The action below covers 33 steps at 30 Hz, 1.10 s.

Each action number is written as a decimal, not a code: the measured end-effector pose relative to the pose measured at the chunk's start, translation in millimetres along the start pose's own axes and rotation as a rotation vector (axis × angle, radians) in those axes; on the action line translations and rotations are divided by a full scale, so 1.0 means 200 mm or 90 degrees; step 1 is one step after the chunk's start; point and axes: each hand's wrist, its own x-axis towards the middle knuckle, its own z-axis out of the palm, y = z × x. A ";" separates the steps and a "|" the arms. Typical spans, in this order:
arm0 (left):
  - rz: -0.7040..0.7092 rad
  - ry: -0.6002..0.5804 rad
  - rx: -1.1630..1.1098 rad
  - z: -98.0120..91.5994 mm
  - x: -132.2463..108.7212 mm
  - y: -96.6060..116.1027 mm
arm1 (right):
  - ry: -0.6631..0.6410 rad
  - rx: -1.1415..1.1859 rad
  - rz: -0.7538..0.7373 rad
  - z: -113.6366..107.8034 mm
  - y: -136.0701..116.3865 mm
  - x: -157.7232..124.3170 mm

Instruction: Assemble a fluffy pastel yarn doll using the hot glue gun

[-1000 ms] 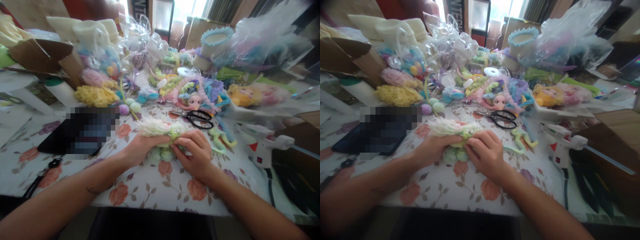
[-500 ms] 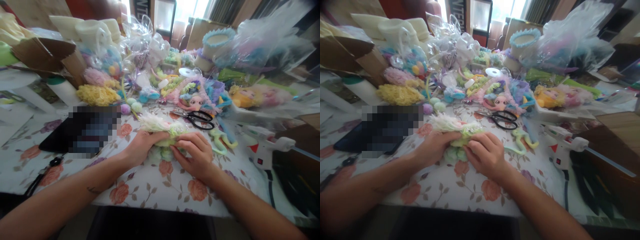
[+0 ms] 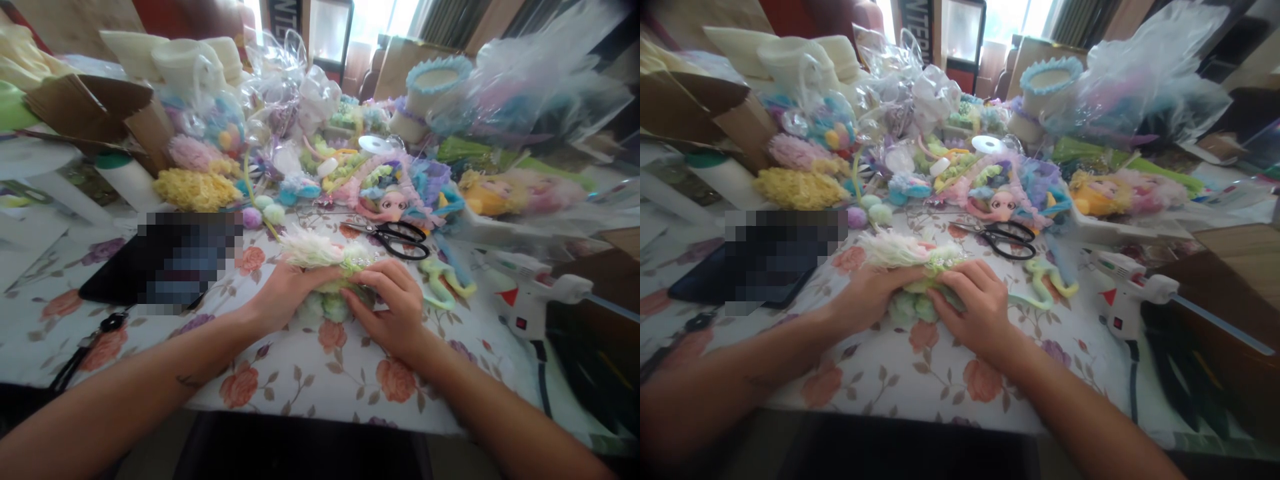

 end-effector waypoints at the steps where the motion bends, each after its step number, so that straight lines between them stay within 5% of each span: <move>1: 0.012 -0.009 0.003 0.00 0.00 0.00 | -0.002 0.000 -0.002 0.00 0.00 0.00; 15: -0.016 -0.008 -0.042 -0.02 0.02 -0.05 | -0.012 -0.046 -0.071 0.00 0.00 0.00; 22: -0.070 -0.033 -0.121 -0.03 0.03 -0.07 | -0.014 -0.135 -0.221 -0.04 0.04 0.00; 33: -0.104 -0.152 -0.135 -0.05 0.01 -0.03 | 0.027 -0.150 -0.290 -0.05 0.03 0.03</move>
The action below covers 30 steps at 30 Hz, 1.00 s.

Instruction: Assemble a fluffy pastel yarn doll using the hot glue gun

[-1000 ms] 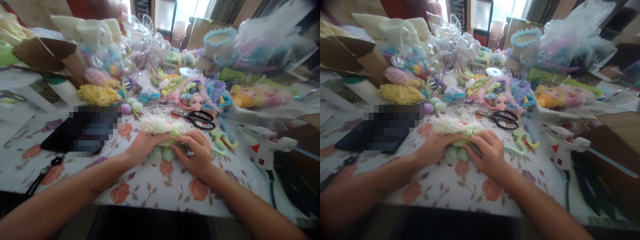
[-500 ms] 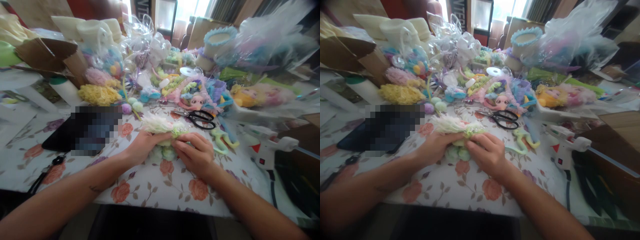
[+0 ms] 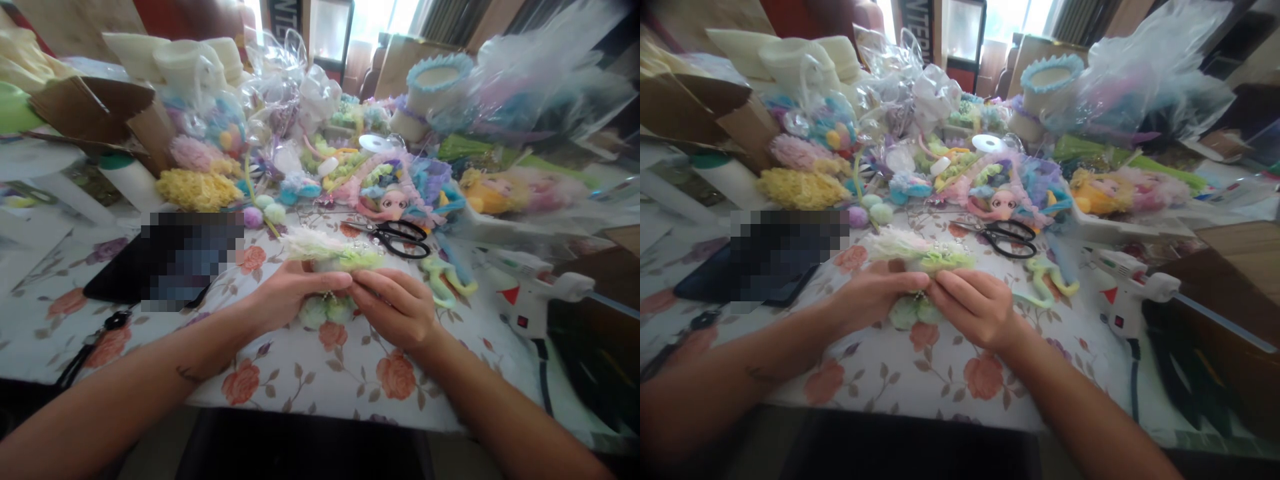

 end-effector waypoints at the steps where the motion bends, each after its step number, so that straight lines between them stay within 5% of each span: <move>1: -0.004 0.002 0.001 0.00 0.00 0.00 | 0.001 0.000 -0.001 0.00 0.00 0.00; 19: -0.049 0.006 0.005 -0.01 0.01 0.01 | -0.003 -0.014 -0.002 -0.01 0.00 -0.01; 30: 0.036 0.050 0.106 0.00 0.01 0.00 | -0.045 0.044 0.125 -0.01 -0.04 0.02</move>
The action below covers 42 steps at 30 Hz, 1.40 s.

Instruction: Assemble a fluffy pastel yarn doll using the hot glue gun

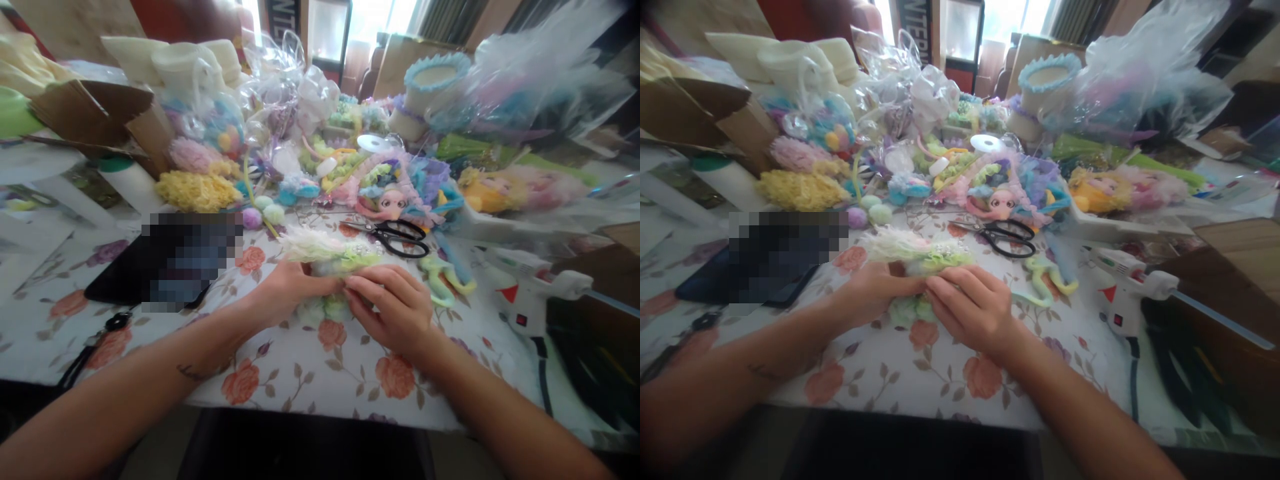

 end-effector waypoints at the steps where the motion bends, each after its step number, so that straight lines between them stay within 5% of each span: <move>1: 0.001 0.006 0.011 0.00 0.00 0.00 | 0.004 0.008 0.013 0.00 0.00 0.00; 19: 0.049 0.031 0.074 0.01 0.00 -0.01 | -0.002 -0.004 0.045 0.03 0.00 -0.02; 31: -0.030 -0.050 -0.108 -0.02 0.01 -0.02 | 0.024 -0.005 0.000 0.02 0.01 -0.03; 42: -0.015 -0.071 -0.068 -0.03 0.01 -0.02 | 0.031 -0.005 -0.001 0.02 0.03 -0.03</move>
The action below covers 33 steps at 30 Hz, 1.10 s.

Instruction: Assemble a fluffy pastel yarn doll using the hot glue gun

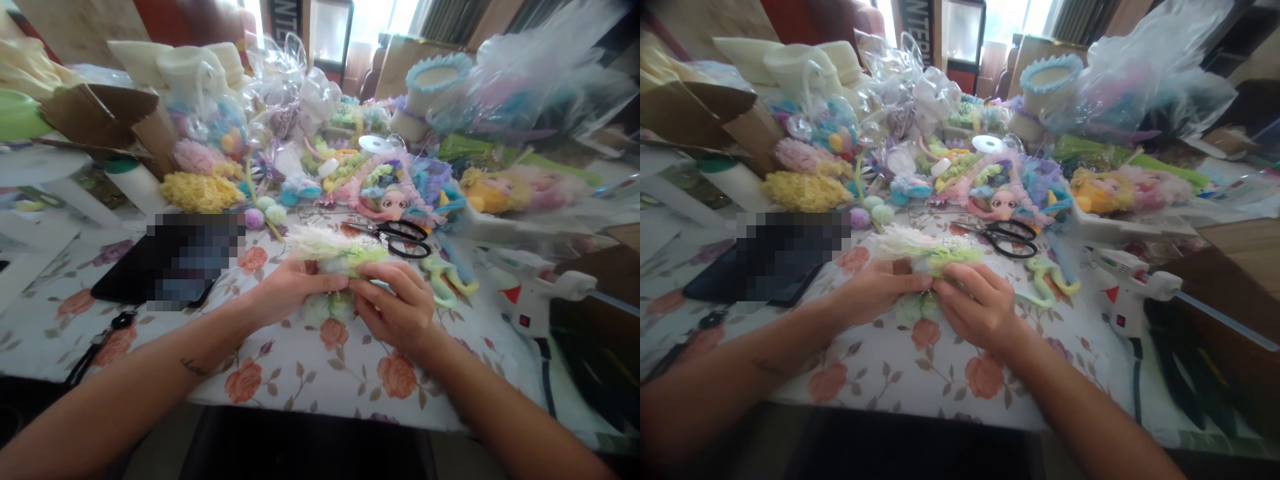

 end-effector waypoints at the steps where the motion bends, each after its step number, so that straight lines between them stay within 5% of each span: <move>1: -0.002 0.003 0.009 0.00 0.00 0.00 | 0.000 0.009 0.005 0.00 0.00 0.00; 14: 0.051 0.092 0.126 0.03 0.00 0.02 | -0.013 -0.006 0.019 0.02 0.00 -0.01; 18: 0.060 0.050 0.137 0.01 0.01 0.01 | -0.010 0.006 0.002 0.02 0.01 -0.02; 23: 0.054 -0.042 -0.030 -0.02 0.02 -0.03 | 0.012 0.002 -0.019 0.01 0.02 -0.03; 33: 0.050 -0.007 -0.013 0.00 0.00 -0.01 | 0.025 -0.007 -0.016 -0.01 0.01 -0.01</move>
